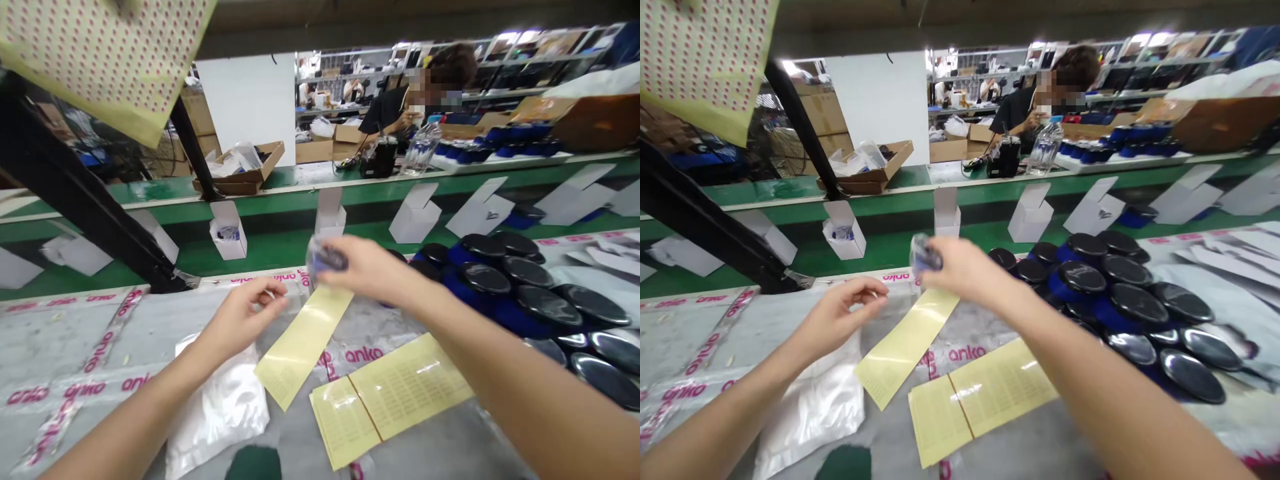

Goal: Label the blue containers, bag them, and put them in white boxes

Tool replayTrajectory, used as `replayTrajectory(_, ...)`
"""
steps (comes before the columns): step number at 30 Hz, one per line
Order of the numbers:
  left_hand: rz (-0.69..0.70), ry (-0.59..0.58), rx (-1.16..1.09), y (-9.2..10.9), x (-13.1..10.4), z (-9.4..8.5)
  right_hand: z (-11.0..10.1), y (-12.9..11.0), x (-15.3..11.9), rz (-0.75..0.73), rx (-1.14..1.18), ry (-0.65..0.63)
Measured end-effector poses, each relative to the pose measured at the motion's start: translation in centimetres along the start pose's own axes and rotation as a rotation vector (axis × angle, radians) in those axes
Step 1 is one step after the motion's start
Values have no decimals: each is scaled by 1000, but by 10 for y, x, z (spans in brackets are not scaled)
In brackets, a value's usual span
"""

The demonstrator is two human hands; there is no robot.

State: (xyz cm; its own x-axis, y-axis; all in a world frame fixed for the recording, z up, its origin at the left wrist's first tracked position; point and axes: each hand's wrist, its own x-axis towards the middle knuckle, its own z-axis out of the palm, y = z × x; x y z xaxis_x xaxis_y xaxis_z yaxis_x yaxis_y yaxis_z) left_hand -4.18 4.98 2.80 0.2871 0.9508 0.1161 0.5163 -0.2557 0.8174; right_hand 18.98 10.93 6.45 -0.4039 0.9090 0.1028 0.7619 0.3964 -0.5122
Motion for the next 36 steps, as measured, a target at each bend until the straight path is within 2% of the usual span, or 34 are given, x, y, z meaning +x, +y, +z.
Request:
replayTrajectory(3, -74, -202, 135, -16, -4, 10, -17, 23, 53, 46, -211, 444)
replayTrajectory(5, -57, -237, 195, -22, -6, 16, -15, 40, 82, 40, -343, 496)
replayTrajectory(7, -49, -234, 168, -23, -6, 16, -6, 56, 100, 33, -422, 450)
replayTrajectory(10, -87, -245, 137, -17, -6, 5, 12, 72, 105, 55, -438, 385)
replayTrajectory(14, -178, -440, 252, -9, -9, -9, 26, 80, 100, 39, -467, 294)
replayTrajectory(18, -261, -573, 249, -6, -14, -6, 24, 70, 95, 100, -487, 70)
replayTrajectory(20, -275, -574, 186, -7, -15, -4, 23, 56, 81, 93, -456, 86)
replayTrajectory(23, -298, -557, -57, -13, -14, 0, 34, 23, 34, -66, -393, 256)
replayTrajectory(24, -297, -550, -159, -14, -14, 1, 42, 12, 12, -118, -371, 248)
replayTrajectory(26, -294, -536, -326, -17, -13, 4, 60, -6, -33, -312, -234, 189)
replayTrajectory(27, -303, -522, -384, -18, -13, 6, 70, -12, -53, -358, -157, 193)
replayTrajectory(29, -340, -498, -464, -18, -12, 10, 87, -17, -85, -349, -42, 196)
replayTrajectory(32, -377, -517, -587, -15, -13, 17, 103, -15, -107, -283, 77, 292)
replayTrajectory(34, -375, -522, -626, -11, -15, 20, 105, -14, -109, -246, 121, 339)
replayTrajectory(36, -370, -469, -599, -7, -18, 24, 104, -14, -109, -210, 147, 339)
